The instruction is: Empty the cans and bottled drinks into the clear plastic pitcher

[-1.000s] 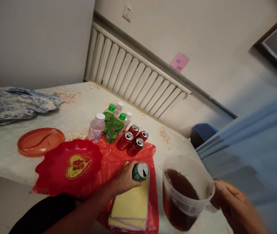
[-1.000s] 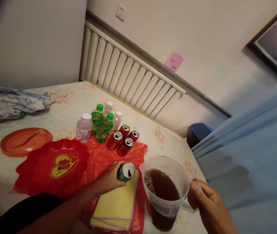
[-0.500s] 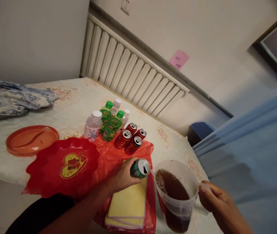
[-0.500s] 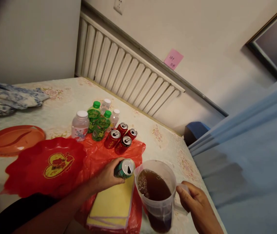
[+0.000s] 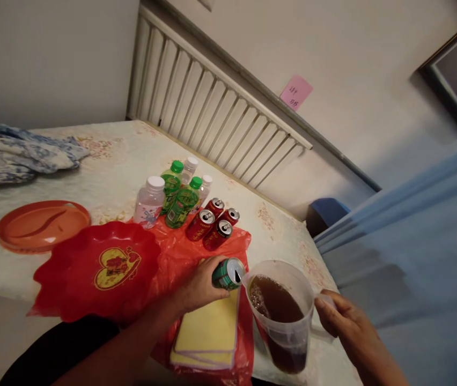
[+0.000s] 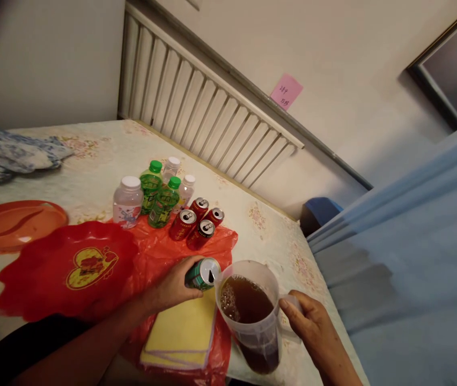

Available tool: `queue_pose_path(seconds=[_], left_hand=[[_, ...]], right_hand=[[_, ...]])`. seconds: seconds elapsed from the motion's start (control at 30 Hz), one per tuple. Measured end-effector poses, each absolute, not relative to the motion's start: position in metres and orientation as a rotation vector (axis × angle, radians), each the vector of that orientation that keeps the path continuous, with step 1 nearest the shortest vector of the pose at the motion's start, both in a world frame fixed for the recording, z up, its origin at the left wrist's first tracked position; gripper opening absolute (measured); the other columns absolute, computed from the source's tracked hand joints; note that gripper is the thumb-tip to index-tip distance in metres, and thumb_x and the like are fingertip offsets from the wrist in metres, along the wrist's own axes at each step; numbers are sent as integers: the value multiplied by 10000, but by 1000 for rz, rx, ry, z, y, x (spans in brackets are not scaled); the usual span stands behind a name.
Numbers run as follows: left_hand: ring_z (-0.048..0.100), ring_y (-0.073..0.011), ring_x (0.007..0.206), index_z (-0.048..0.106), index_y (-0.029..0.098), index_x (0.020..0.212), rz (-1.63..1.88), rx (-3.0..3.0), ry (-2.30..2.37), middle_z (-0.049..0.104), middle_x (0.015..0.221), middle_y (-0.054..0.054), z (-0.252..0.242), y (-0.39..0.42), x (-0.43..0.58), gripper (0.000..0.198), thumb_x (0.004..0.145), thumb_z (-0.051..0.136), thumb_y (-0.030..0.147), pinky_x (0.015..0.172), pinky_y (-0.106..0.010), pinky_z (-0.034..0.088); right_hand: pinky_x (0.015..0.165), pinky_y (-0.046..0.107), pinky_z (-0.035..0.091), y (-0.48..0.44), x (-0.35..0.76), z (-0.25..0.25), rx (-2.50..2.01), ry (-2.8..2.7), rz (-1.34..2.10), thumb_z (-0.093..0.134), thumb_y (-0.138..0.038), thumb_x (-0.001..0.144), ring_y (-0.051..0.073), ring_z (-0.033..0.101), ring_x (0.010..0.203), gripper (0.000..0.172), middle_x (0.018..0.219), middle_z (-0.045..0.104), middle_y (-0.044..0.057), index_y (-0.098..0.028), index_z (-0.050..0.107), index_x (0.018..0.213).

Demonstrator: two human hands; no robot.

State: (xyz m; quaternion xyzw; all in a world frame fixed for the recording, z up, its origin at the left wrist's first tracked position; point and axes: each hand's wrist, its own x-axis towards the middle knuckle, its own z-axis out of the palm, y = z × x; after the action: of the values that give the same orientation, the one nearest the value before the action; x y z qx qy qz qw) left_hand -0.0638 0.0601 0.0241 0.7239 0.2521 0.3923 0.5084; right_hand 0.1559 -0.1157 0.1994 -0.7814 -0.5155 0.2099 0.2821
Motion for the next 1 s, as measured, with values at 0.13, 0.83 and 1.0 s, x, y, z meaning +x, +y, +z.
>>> queue_pose_path(seconds=[0.13, 0.83, 1.0], left_hand=[[569, -282, 1134, 557, 205, 1214, 923, 1756, 609, 634, 1208, -74, 27, 60, -65, 685, 564, 744, 97, 991, -395, 443], [553, -289, 1161, 544, 209, 1244, 896, 1811, 621, 620, 1252, -80, 25, 59, -66, 700, 581, 758, 139, 1023, -420, 420], [548, -289, 1174, 544, 197, 1247, 884, 1804, 629, 616, 1260, -87, 27, 59, -66, 710, 576, 768, 138, 1031, -414, 417]], right_hand=[[485, 245, 254, -116, 160, 198, -2109, -1387, 558, 522, -655, 823, 105, 259, 521, 524, 552, 283, -58, -220, 371, 571], [479, 250, 274, -111, 158, 198, -2182, -1428, 539, 496, -693, 800, 110, 278, 516, 538, 548, 291, -54, -226, 371, 563], [481, 250, 274, -112, 164, 195, -2172, -1441, 545, 496, -673, 819, 111, 279, 517, 525, 550, 291, -56, -227, 373, 571]])
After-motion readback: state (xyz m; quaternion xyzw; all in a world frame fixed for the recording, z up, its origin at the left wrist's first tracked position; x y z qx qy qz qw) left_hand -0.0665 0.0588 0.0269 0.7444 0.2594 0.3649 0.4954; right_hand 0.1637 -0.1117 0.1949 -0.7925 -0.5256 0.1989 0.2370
